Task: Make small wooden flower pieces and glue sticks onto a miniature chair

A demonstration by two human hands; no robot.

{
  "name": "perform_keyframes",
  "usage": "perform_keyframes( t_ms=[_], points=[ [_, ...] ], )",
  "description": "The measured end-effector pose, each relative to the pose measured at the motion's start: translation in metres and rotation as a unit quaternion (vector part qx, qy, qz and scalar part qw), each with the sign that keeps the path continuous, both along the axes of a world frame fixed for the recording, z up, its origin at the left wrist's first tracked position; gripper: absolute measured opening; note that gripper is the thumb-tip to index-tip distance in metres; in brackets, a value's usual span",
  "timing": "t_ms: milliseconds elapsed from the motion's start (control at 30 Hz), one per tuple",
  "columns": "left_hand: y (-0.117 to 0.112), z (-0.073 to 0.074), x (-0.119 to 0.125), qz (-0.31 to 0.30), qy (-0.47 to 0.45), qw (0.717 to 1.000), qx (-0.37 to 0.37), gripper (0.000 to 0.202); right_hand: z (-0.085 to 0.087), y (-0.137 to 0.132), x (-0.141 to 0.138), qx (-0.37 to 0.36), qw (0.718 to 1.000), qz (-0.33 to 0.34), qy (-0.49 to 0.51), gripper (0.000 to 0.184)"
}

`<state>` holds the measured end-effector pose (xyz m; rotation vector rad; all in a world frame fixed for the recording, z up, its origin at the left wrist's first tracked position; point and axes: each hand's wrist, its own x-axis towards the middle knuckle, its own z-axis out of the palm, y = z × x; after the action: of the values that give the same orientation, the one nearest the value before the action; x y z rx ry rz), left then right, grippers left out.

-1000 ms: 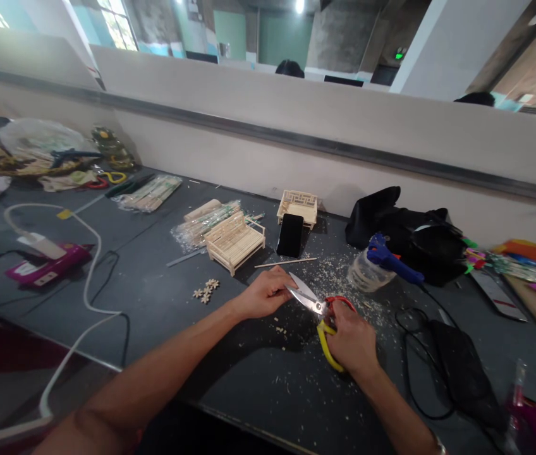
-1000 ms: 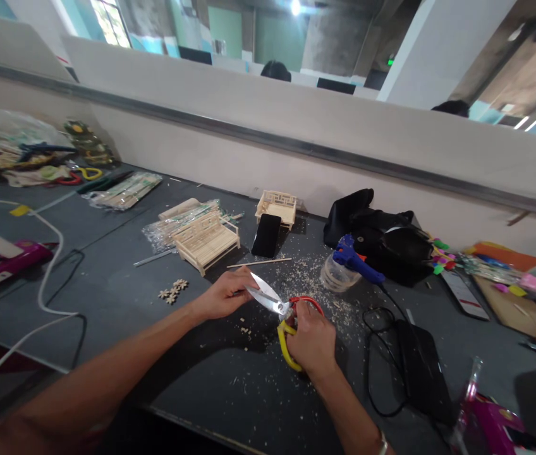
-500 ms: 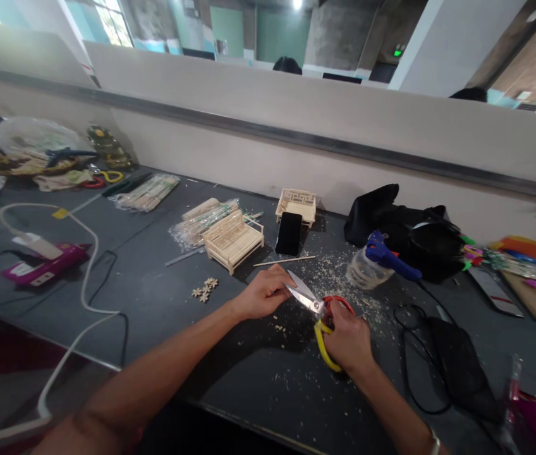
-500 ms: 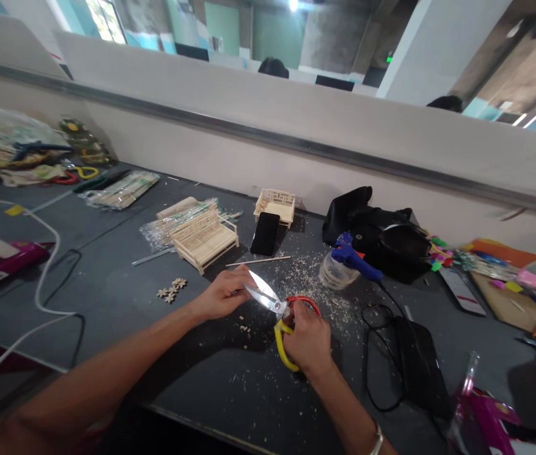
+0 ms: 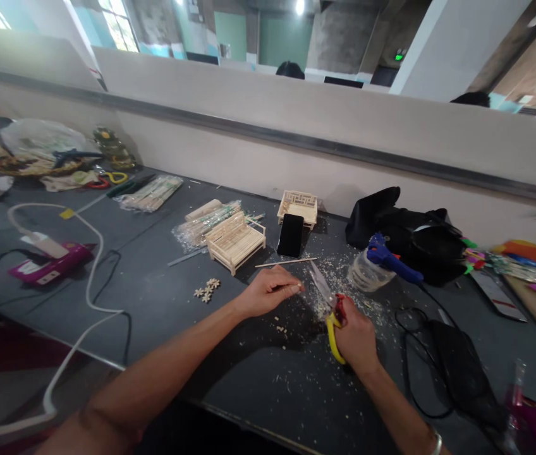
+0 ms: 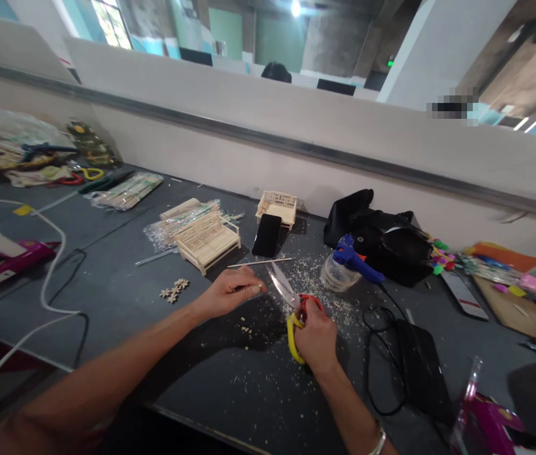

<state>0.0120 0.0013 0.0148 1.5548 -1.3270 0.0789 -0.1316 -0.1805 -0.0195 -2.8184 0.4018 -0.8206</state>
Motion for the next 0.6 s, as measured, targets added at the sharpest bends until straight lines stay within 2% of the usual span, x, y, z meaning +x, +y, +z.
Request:
perform_keyframes(
  t_ms=[267,600],
  points=[
    [0.000,0.001,-0.001,0.023,0.048,0.999,0.004,0.039,0.001,-0.003,0.000,0.024,0.999,0.017,0.028,0.009],
    [-0.001,-0.009,0.001,0.056,0.066,0.996,-0.022,0.031,0.002,0.004,-0.001,-0.014,0.998,0.049,0.037,0.011]
  ],
)
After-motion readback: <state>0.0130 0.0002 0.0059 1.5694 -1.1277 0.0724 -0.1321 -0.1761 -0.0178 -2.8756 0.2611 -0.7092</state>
